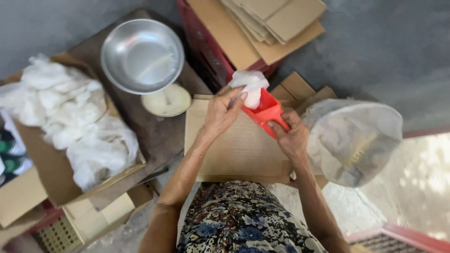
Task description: Measuring white powder on a scale and packaging it into small plastic bags.
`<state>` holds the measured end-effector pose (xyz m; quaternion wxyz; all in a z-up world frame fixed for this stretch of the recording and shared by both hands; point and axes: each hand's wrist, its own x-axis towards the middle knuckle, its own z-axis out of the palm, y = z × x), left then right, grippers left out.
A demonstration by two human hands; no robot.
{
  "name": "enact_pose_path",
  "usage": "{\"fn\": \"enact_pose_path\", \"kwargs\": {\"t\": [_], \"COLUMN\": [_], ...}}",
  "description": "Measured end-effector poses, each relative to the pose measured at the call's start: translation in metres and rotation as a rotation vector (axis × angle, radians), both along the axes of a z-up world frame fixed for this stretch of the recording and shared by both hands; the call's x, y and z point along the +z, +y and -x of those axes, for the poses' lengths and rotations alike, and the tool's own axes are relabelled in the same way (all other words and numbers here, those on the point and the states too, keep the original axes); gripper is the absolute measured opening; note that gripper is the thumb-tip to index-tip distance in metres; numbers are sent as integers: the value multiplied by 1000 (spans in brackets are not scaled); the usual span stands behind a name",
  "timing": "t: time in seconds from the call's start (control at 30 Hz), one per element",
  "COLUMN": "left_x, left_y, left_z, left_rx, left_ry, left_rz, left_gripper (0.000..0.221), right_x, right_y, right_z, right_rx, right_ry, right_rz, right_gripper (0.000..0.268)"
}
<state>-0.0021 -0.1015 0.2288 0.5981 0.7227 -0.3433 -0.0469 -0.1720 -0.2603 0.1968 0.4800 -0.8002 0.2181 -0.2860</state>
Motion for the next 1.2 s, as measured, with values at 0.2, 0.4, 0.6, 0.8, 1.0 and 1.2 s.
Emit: {"fn": "enact_pose_path", "kwargs": {"t": [0.2,0.4,0.6,0.8,1.0,1.2], "left_x": [52,50,-6,-38,-28,-18], "left_y": [76,129,165,175,167,162], "left_z": [-51,-112,-183,-221,-247,-252], "left_rx": [197,226,317,352,369,305], "left_ry": [-160,-45,362,492,488,481], "left_rz": [69,335,453,469,429,411], "left_gripper": [30,34,29,24,25,26], "right_x": [67,89,102,111,151,153], "right_y": [39,92,120,127,155,164], "right_z": [-91,-196,-245,-275,-295,-316], "right_rx": [210,251,258,381,483,517], "right_ry": [-111,-145,173,223,254,195], "right_rz": [44,176,515,785,1087,1388], "right_gripper": [23,30,36,36,30,13]}}
